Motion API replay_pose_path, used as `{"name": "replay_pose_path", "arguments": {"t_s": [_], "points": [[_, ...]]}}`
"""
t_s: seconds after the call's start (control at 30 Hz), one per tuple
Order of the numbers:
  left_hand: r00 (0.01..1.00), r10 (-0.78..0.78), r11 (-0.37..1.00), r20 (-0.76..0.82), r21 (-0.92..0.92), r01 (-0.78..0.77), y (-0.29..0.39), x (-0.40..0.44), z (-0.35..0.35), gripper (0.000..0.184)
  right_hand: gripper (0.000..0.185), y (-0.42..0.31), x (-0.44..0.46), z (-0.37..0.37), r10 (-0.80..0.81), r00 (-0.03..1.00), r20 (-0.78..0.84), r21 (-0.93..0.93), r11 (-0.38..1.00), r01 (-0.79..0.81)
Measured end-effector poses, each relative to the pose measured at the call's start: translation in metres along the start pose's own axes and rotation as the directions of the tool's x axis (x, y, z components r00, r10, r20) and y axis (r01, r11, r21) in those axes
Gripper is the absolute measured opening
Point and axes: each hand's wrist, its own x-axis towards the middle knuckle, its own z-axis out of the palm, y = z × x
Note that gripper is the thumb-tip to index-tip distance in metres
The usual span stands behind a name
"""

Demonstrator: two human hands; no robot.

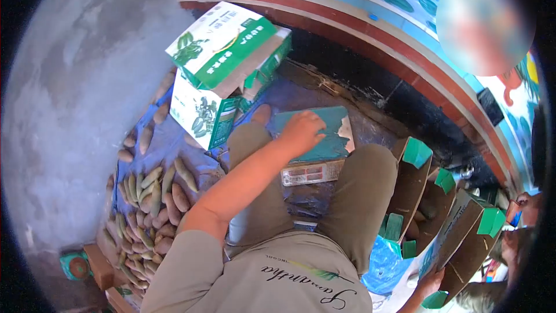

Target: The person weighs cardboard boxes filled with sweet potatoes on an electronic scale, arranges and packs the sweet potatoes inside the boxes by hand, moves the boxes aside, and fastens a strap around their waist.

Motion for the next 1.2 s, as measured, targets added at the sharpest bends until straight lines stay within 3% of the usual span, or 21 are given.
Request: {"name": "replay_pose_path", "arguments": {"t_s": [0.1, 0.2, 0.27, 0.37, 0.4, 0.43, 0.47, 0.5, 0.57, 0.6, 0.7, 0.8, 0.83, 0.9, 0.93, 1.0, 1.07, 1.13, 1.2], "points": [[0.998, -0.003, 1.000, -0.066, -0.023, 0.002, 0.000, -0.004, -0.003, 0.020, 0.036, -0.025, 0.007, -0.011, -0.129, 0.984, -0.120, 0.070, 0.988, 0.138], [0.999, -0.012, 0.994, -0.043, -0.112, 0.007, 0.001, -0.004, -0.008, 0.021, 0.029, -0.055, 0.011, -0.020, -0.353, 0.888, -0.293, 0.053, 0.922, 0.384], [0.999, -0.029, 0.971, -0.043, -0.237, 0.018, 0.012, -0.003, -0.017, 0.022, 0.029, -0.101, 0.009, -0.040, -0.349, 0.890, -0.294, 0.138, 0.906, 0.401], [0.999, -0.030, 0.907, 0.037, -0.419, 0.043, 0.038, -0.007, -0.039, 0.031, 0.030, -0.177, 0.008, -0.070, -0.523, 0.768, -0.370, 0.186, 0.768, 0.613], [0.997, -0.023, 0.878, 0.076, -0.475, 0.056, 0.048, -0.010, -0.047, 0.035, 0.029, -0.197, 0.013, -0.070, -0.582, 0.677, -0.451, 0.203, 0.671, 0.713], [0.995, -0.058, 0.803, 0.078, -0.588, 0.093, 0.061, -0.013, -0.054, 0.041, 0.031, -0.221, 0.016, -0.069, -0.587, 0.664, -0.464, 0.226, 0.646, 0.729], [0.993, -0.088, 0.712, 0.084, -0.692, 0.122, 0.076, -0.016, -0.059, 0.047, 0.034, -0.246, 0.022, -0.072, -0.660, 0.560, -0.500, 0.202, 0.540, 0.817], [0.989, -0.113, 0.606, 0.093, -0.783, 0.143, 0.087, -0.017, -0.061, 0.052, 0.037, -0.272, 0.022, -0.075, -0.680, 0.532, -0.504, 0.149, 0.539, 0.829], [0.974, -0.217, 0.363, 0.065, -0.921, 0.142, 0.106, -0.018, -0.058, 0.059, 0.041, -0.326, 0.017, -0.083, -0.742, 0.369, -0.559, 0.027, 0.429, 0.903], [0.962, -0.266, 0.230, 0.064, -0.965, 0.128, 0.111, -0.016, -0.057, 0.063, 0.043, -0.353, 0.002, -0.095, -0.754, 0.337, -0.564, 0.049, 0.376, 0.925], [0.945, -0.282, 0.134, -0.164, -0.982, -0.131, 0.099, -0.002, -0.054, 0.058, 0.041, -0.416, -0.027, -0.104, -0.821, 0.178, -0.543, 0.061, 0.172, 0.983], [0.744, -0.668, -0.247, 0.032, -0.952, -0.181, 0.087, -0.010, -0.073, 0.049, 0.041, -0.449, -0.057, -0.108, -0.878, 0.010, -0.479, 0.044, -0.013, 0.999], [0.749, -0.656, 0.009, -0.095, -0.993, -0.118, 0.070, -0.019, -0.070, 0.044, 0.041, -0.461, -0.066, -0.116, -0.871, -0.040, -0.489, 0.049, -0.074, 0.996], [0.666, -0.739, 0.023, -0.105, -0.991, -0.130, 0.041, -0.030, -0.073, 0.038, 0.040, -0.472, -0.078, -0.124, -0.832, -0.138, -0.537, 0.057, -0.199, 0.978], [0.571, -0.819, -0.212, 0.044, -0.949, -0.232, 0.036, -0.029, -0.094, 0.037, 0.040, -0.472, -0.081, -0.123, -0.799, -0.185, -0.572, 0.058, -0.264, 0.963], [0.490, -0.871, -0.191, 0.023, -0.936, -0.297, 0.002, -0.031, -0.110, 0.035, 0.040, -0.465, -0.084, -0.120, -0.761, -0.227, -0.608, 0.076, -0.340, 0.937], [0.550, -0.835, -0.192, -0.003, -0.935, -0.297, -0.038, -0.036, -0.130, 0.036, 0.040, -0.451, -0.086, -0.114, -0.757, -0.226, -0.613, 0.115, -0.369, 0.922], [0.518, -0.850, -0.027, -0.096, -0.974, -0.225, -0.069, -0.027, -0.168, 0.038, 0.040, -0.441, -0.084, -0.101, -0.782, -0.201, -0.590, 0.155, -0.353, 0.922], [0.585, -0.785, 0.118, -0.204, -0.976, -0.182, -0.132, -0.012, -0.199, 0.041, 0.040, -0.436, -0.080, -0.087, -0.813, -0.178, -0.555, 0.179, -0.325, 0.929]]}}
